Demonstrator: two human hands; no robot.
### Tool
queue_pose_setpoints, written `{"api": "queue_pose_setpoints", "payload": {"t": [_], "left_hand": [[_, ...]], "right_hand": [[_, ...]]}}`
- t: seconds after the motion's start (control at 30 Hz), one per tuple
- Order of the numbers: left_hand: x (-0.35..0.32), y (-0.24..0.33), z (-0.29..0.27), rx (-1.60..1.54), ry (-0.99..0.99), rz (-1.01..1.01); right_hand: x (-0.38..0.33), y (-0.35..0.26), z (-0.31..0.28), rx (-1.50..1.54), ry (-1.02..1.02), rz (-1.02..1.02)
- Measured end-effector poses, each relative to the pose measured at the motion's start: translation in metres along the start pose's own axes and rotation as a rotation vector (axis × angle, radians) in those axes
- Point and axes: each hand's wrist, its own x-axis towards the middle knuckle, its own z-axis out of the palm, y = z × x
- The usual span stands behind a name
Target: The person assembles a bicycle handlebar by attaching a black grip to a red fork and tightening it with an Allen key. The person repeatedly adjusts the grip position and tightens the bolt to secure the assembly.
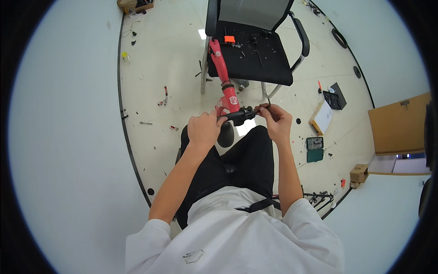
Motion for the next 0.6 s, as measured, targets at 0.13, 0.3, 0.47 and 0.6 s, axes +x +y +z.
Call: {"api": "queue_pose_setpoints", "payload": {"t": [0.13,0.3,0.47,0.6], "left_hand": [[-0.005,0.003,-0.002,0.005,-0.029,-0.008],[-0.004,0.000,0.003,-0.037,-0.047,-0.036],[-0.003,0.004,-0.006,-0.046,-0.142,-0.045],[-0.002,0.004,-0.008,-0.058,-0.201,-0.061]], "right_hand": [[0.006,-0.009,0.006,0.039,0.134,-0.036],[0.017,-0.019,-0.016,-0.163,-0.036,0.028],[0.012,-0.001,-0.014,-0.651,-0.370,-0.088],[0.024,0.010,-0.018,-0.831,-0.491,-0.272]]}}
